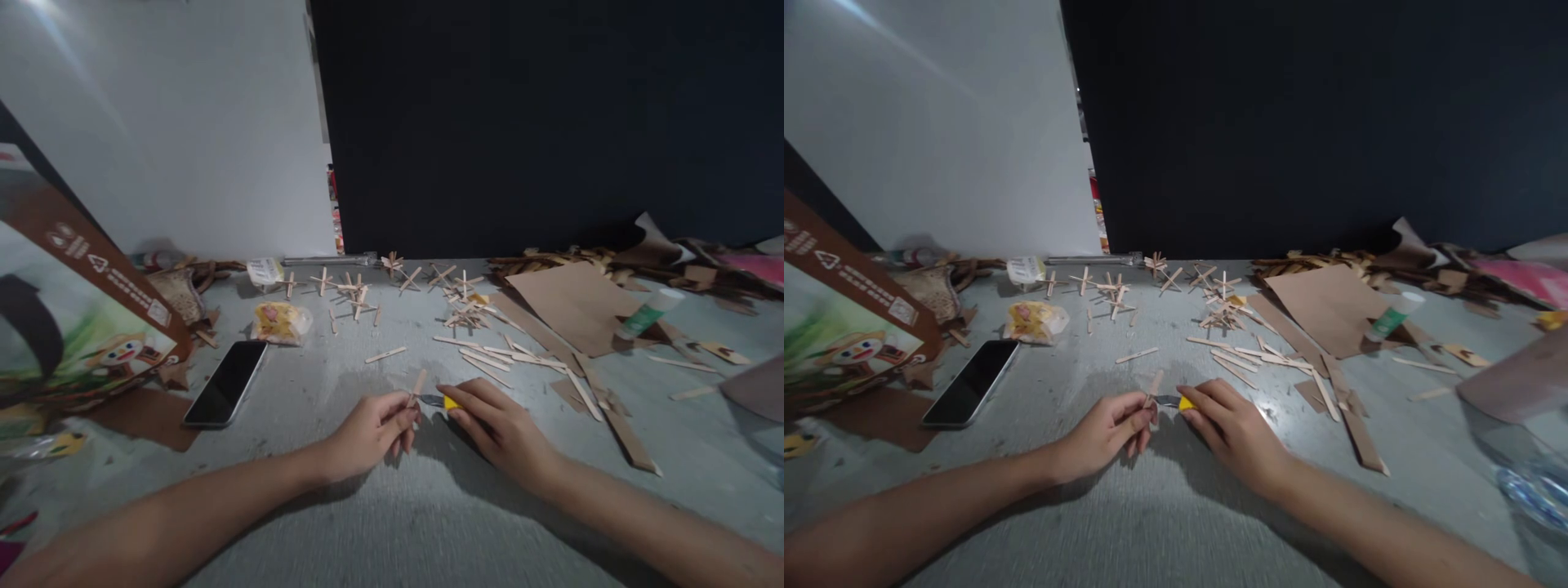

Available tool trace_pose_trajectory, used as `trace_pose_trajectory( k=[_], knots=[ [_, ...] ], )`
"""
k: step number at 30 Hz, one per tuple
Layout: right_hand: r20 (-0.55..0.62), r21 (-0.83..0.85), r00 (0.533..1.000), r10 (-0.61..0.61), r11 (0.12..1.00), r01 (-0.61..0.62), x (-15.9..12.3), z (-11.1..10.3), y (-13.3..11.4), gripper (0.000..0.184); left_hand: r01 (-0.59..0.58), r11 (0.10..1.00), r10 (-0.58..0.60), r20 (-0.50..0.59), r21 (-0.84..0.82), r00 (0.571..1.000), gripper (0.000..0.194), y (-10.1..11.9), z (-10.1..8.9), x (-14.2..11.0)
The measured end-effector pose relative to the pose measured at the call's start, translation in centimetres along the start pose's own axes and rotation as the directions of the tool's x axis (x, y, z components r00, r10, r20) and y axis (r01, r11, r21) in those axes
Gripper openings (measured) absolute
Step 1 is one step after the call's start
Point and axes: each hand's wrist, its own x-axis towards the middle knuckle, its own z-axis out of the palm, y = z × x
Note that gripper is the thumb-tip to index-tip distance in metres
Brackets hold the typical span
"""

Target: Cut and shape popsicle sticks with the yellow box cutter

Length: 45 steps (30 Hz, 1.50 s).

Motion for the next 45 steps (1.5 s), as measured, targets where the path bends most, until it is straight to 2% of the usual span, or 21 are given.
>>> trace_pose_trajectory(
  k=[8,11,20,32,34,39,45],
  knots=[
    [-0.026,-0.001,0.999,0.019,1.000,-0.019,0.03,0.09,0.12,0.030,-0.013,0.999,0.016,-0.083,0.030,0.996,0.055,0.85,0.08,-0.32],
    [-0.056,-0.002,0.998,0.019,1.000,-0.019,0.00,0.10,0.18,0.031,-0.014,1.000,0.015,-0.065,0.018,0.998,0.055,0.93,0.09,-0.45],
    [-0.045,0.029,0.999,-0.012,1.000,0.013,-0.08,0.12,0.09,0.029,-0.001,1.000,0.001,-0.037,0.007,0.999,0.055,0.55,0.06,-0.30],
    [-0.023,0.045,1.000,0.004,0.999,-0.003,-0.12,0.02,0.08,0.029,-0.011,0.997,0.006,-0.065,-0.072,0.998,0.055,0.30,0.20,-0.13],
    [-0.027,0.045,1.000,0.004,0.999,-0.003,-0.09,0.00,0.03,0.029,-0.008,0.995,0.000,-0.082,-0.100,0.997,0.059,0.18,0.20,-0.13],
    [-0.019,0.045,1.000,-0.002,0.999,0.003,-0.12,-0.04,-0.03,0.029,-0.016,0.992,0.004,-0.096,-0.127,0.995,0.083,0.41,-0.01,-0.35],
    [0.006,0.033,1.000,-0.003,0.999,0.002,-0.10,-0.02,0.08,0.030,-0.017,0.995,0.012,-0.055,-0.096,0.998,0.084,0.35,-0.09,-0.49]
  ],
)
